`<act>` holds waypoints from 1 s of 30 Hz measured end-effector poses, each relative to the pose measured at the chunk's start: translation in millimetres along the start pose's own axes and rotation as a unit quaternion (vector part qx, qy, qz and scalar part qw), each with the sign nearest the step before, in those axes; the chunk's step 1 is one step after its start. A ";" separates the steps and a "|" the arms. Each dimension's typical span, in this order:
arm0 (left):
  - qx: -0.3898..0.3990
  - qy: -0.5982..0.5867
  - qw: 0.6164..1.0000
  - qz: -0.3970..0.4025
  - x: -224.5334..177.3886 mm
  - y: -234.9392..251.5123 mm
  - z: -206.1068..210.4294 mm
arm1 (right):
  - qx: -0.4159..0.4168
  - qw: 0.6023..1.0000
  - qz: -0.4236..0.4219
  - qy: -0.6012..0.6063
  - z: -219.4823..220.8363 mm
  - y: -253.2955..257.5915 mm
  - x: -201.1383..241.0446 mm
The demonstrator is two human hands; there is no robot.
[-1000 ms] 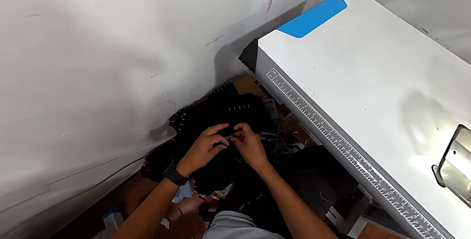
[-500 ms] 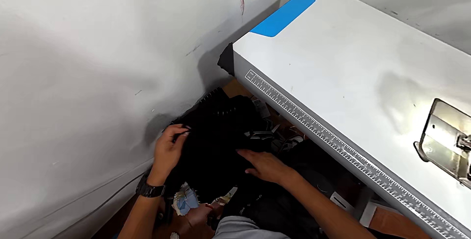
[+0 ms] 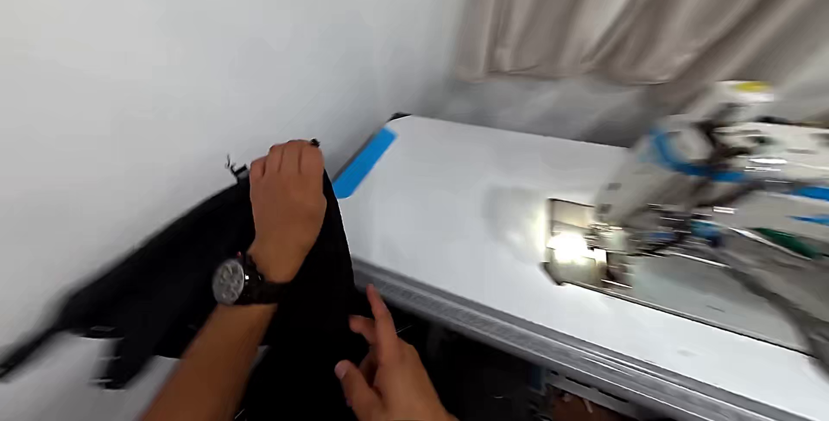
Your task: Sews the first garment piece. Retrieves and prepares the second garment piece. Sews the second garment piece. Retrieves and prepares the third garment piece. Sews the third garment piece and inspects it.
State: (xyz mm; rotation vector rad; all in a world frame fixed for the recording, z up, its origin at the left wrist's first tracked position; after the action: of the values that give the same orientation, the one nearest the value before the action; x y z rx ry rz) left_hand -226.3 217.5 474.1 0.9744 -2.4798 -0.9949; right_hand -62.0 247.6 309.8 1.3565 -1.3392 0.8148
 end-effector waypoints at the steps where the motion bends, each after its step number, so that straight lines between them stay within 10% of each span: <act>1: 0.020 -0.014 0.997 0.069 -37.9 26.8 20.9 | -0.039 0.999 -0.006 -0.011 -23.1 -3.7 -0.2; 9: 0.251 -0.268 0.903 0.225 -291.5 9.6 241.8 | -0.160 0.969 0.189 0.006 -156.5 -91.7 -66.7; 16: 0.212 -0.362 0.870 0.261 -294.4 13.2 232.9 | -0.144 0.855 0.010 -0.499 -224.6 -47.4 -73.8; 24: 0.207 -0.266 0.757 0.560 -274.7 -19.7 219.8 | -0.083 0.848 -0.047 -0.522 -217.2 -79.2 -68.7; 30: 0.235 -0.368 0.718 0.542 -306.4 -51.0 194.2 | -0.205 0.867 0.049 -0.452 -349.3 -128.1 -59.1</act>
State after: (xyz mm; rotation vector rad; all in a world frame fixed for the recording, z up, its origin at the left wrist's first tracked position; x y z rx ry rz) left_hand -74.2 497.2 292.8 -1.0670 -3.1592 -0.3047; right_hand 118.0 578.5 316.7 1.3598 -2.1601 -0.1334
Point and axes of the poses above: each hand's wrist, its own y-axis towards the middle knuckle, its own z-axis out of the palm, x = y × z, the point moved 10 cm from there along y, towards the middle knuckle, and after that the axes turned 5 degrees about -y, right-handed, at the moved point
